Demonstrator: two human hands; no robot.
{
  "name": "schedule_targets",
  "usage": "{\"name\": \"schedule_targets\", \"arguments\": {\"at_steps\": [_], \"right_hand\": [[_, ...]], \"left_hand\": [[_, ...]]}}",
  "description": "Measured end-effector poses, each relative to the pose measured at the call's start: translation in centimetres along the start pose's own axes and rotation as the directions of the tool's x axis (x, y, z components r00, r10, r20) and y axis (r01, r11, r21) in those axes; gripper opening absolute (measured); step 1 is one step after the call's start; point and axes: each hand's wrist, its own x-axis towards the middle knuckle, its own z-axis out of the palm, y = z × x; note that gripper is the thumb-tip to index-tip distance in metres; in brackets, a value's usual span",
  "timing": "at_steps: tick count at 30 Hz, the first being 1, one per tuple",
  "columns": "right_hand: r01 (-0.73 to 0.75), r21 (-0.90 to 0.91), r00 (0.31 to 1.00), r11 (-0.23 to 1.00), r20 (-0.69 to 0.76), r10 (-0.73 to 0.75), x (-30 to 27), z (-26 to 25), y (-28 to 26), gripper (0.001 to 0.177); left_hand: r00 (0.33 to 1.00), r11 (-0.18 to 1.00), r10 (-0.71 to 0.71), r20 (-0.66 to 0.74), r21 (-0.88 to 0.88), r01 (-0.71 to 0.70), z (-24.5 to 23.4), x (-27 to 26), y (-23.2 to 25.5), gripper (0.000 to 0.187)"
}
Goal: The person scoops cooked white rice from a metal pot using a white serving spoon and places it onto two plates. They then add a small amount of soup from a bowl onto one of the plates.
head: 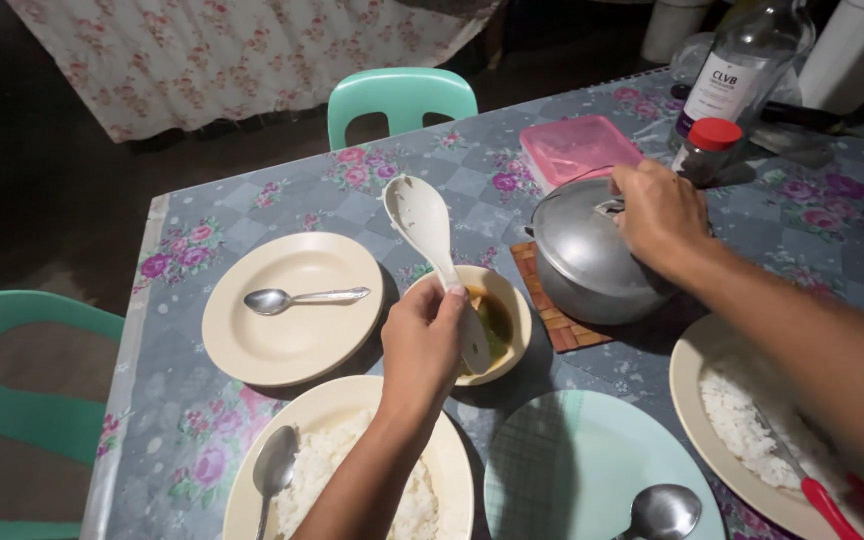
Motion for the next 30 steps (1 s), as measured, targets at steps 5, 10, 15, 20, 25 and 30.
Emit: {"name": "schedule_targets", "arguments": {"at_steps": [5, 10, 15, 20, 25, 30], "right_hand": [[0.015, -0.011, 1.0, 1.0, 0.017, -0.015, 0.0, -0.7, -0.1, 0.032], [-0.006, -0.106, 0.999, 0.994, 0.037, 0.01, 0.8, -1.5, 0.2, 0.034], [-0.043, -0.045, 0.994, 0.998, 0.094, 0.047, 2.0, -0.8, 1.7, 0.035], [-0.019, -0.049, 1.0, 0.999, 0.017, 0.019, 1.4, -0.1, 2.3, 0.031], [-0.02, 0.241, 0.997, 0.97, -0.073, 0.038, -0.2, -0.7, -1.1, 0.027], [-0.456, 0.706, 0.875, 0.542, 0.467, 0.128, -4.0, -1.0, -6.4, 0.027]], "left_hand": [[0.999, 0.998, -0.033, 0.004, 0.061, 0.032, -0.1, -0.3, 1.0, 0.027], [0.998, 0.994, -0.047, 0.052, 0.104, 0.042, -0.6, -0.4, 3.1, 0.028], [0.996, 0.994, -0.06, 0.066, 0.098, 0.054, -0.6, -0.6, 3.0, 0.029], [0.995, 0.997, -0.045, 0.09, 0.059, 0.04, 0.0, -0.1, 2.6, 0.027], [0.992, 0.998, -0.061, 0.114, 0.01, 0.06, 1.5, 0.4, 1.6, 0.027], [0.986, 0.994, 0.049, 0.161, 0.092, -0.065, 4.7, 1.0, 1.1, 0.028]]}}
